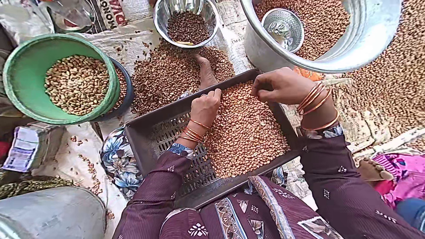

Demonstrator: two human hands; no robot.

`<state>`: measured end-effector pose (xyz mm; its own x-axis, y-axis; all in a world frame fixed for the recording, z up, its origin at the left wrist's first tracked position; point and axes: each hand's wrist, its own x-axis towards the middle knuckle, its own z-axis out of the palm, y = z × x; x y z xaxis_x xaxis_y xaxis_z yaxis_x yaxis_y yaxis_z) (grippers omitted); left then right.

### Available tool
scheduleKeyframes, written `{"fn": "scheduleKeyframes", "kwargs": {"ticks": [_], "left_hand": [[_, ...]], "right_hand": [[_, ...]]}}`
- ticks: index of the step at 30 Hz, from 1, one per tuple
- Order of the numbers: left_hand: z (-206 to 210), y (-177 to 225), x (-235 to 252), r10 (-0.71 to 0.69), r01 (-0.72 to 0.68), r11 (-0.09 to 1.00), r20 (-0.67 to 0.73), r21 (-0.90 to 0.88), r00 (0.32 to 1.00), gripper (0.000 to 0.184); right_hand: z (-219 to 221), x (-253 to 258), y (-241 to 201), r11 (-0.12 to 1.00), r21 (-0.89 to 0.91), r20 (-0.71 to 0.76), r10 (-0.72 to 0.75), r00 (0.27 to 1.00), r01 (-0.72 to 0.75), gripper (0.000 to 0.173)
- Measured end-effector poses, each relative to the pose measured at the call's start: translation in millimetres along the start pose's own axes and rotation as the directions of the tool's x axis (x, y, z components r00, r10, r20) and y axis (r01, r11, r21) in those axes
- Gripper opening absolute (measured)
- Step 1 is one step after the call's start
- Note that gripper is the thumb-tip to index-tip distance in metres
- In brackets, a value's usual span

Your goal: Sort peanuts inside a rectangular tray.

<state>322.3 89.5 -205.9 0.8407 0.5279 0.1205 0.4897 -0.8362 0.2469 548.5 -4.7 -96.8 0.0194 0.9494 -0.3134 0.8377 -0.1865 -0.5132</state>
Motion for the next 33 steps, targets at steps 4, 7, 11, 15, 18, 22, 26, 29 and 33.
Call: {"fn": "scheduleKeyframes", "kwargs": {"ticks": [4,7,11,15,18,22,26,29,33], "left_hand": [[0,-1,-9,0.029,-0.03,0.999,-0.03,-0.03,0.999,0.019],[-6,-3,-25,0.047,-0.047,0.998,0.006,-0.049,0.999,0.017],[-4,-4,-24,0.04,-0.042,0.997,-0.027,-0.061,0.999,0.013],[-18,-11,-8,-0.085,0.089,0.919,0.029,-0.383,0.996,0.019],[-30,-24,5,-0.196,0.205,0.61,0.104,-0.766,0.975,0.018],[-40,-39,1,-0.195,0.2,0.04,0.189,-0.979,0.963,0.031],[-50,-52,-14,-0.269,0.293,0.546,0.167,-0.785,0.949,0.026],[-51,-47,-26,-0.234,0.255,0.817,0.106,-0.517,0.966,0.024],[-37,-45,-34,-0.197,0.251,0.919,0.197,-0.304,0.96,0.023]], "right_hand": [[7,35,-5,0.983,-0.135,-0.088,0.112,0.99,-0.124,0.02],[26,52,-15,0.928,-0.213,-0.085,0.293,0.952,-0.305,0.024],[39,53,-19,0.891,-0.259,-0.108,0.358,0.928,-0.374,0.022],[34,45,-1,0.934,-0.044,-0.159,0.344,0.925,-0.355,0.016],[33,38,19,0.853,0.457,-0.079,0.321,0.944,-0.252,0.009],[31,29,28,0.613,0.777,-0.023,0.256,0.966,-0.144,0.018],[38,36,4,0.926,0.147,-0.261,0.376,0.889,-0.348,0.03],[54,44,-18,0.869,-0.192,-0.288,0.395,0.872,-0.457,0.042],[61,49,-30,0.844,-0.297,-0.273,0.372,0.887,-0.446,0.035]]}}
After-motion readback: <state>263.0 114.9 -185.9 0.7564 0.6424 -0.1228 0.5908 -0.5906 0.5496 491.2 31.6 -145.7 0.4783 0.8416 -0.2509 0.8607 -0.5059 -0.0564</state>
